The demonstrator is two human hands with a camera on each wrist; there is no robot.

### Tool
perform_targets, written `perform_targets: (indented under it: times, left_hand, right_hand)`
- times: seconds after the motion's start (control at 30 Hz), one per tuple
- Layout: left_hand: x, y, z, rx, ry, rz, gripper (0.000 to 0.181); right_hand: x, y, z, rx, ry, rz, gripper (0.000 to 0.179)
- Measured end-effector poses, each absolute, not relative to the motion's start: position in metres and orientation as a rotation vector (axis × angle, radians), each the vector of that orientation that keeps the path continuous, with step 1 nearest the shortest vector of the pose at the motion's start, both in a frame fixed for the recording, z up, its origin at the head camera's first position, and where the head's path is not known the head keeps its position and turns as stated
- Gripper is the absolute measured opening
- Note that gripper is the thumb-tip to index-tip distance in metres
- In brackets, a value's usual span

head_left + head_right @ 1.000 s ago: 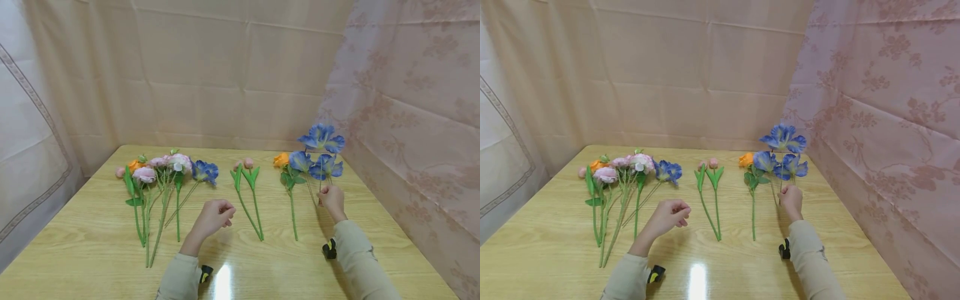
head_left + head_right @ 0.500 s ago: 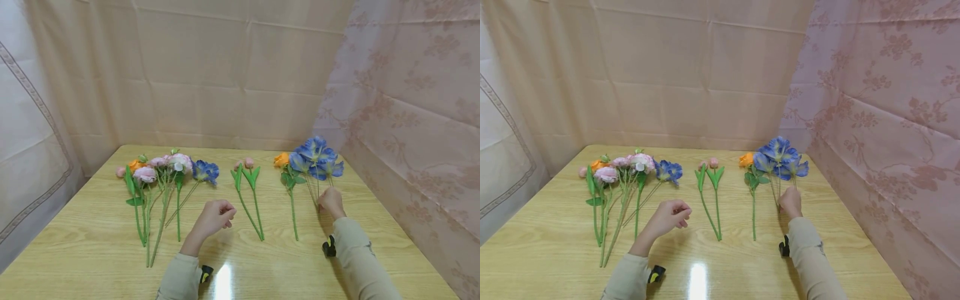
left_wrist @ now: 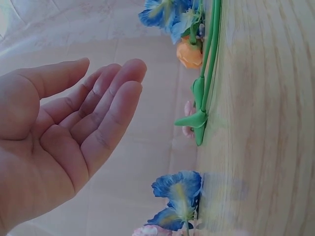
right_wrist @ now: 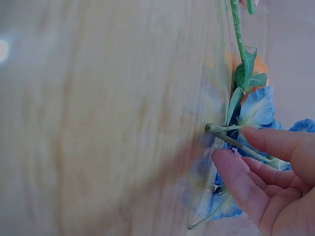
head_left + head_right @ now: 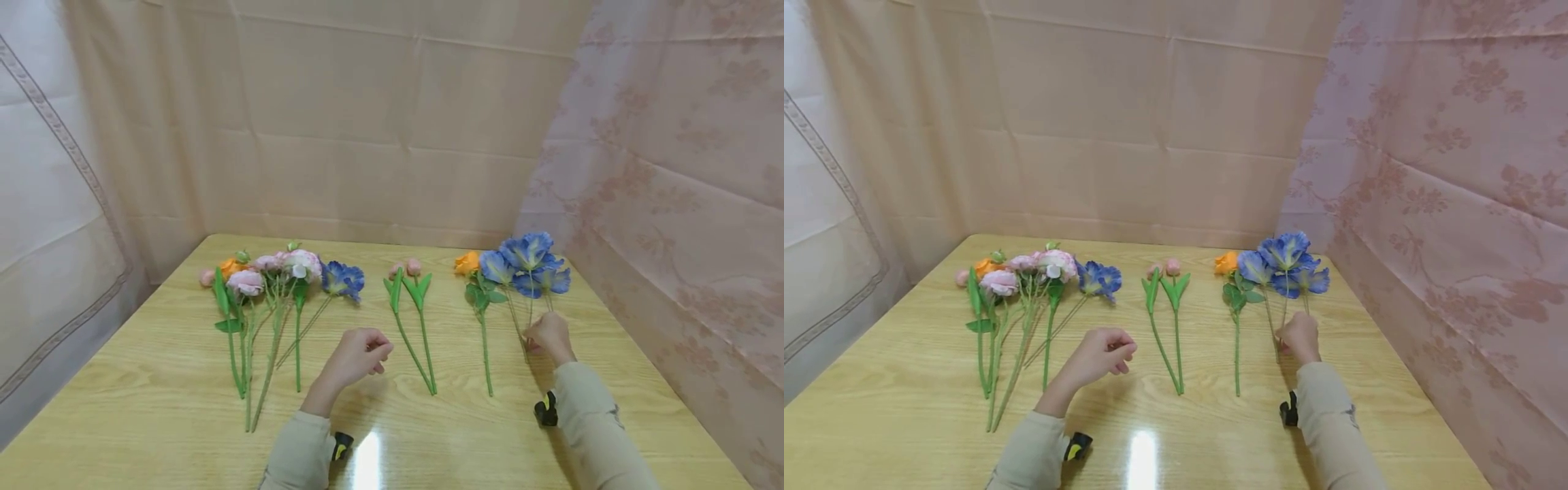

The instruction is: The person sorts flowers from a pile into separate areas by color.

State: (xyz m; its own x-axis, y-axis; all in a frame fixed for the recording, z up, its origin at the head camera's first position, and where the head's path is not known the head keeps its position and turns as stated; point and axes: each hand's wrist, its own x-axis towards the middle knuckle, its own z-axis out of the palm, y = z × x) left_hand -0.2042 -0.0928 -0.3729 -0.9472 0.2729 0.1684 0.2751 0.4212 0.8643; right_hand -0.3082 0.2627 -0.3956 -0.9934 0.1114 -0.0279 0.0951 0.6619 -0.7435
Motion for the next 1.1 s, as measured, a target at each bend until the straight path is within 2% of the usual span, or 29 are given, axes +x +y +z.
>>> perform_targets:
  times: [0.07,0.2,0.37,0.8,1.1]
  left_hand:
    - [-0.204,-0.093,-0.373,-0.509,-2.649,-1.609,0.014]
    - [-0.204,-0.093,-0.373,-0.517,-2.653,-1.613,0.014]
    - [-0.205,-0.092,-0.373,-0.527,-2.65,-1.601,0.014]
    - [-0.205,-0.102,-0.367,-0.439,-2.664,-1.496,0.014]
    - [-0.205,-0.122,-0.365,-0.229,-2.63,-1.431,0.01]
  right_hand:
    - [-0.307,0.261,-0.394,-0.169,-2.848,1.225,0.011]
    - [-0.302,0.256,-0.389,-0.126,-2.88,1.021,0.031]
    - [-0.294,0.243,-0.378,-0.018,-2.861,0.855,0.023]
    - [-0.281,0.211,-0.361,0.083,-2.866,1.215,0.032]
    - [-0.27,0.198,-0.361,0.154,-2.842,1.311,0.031]
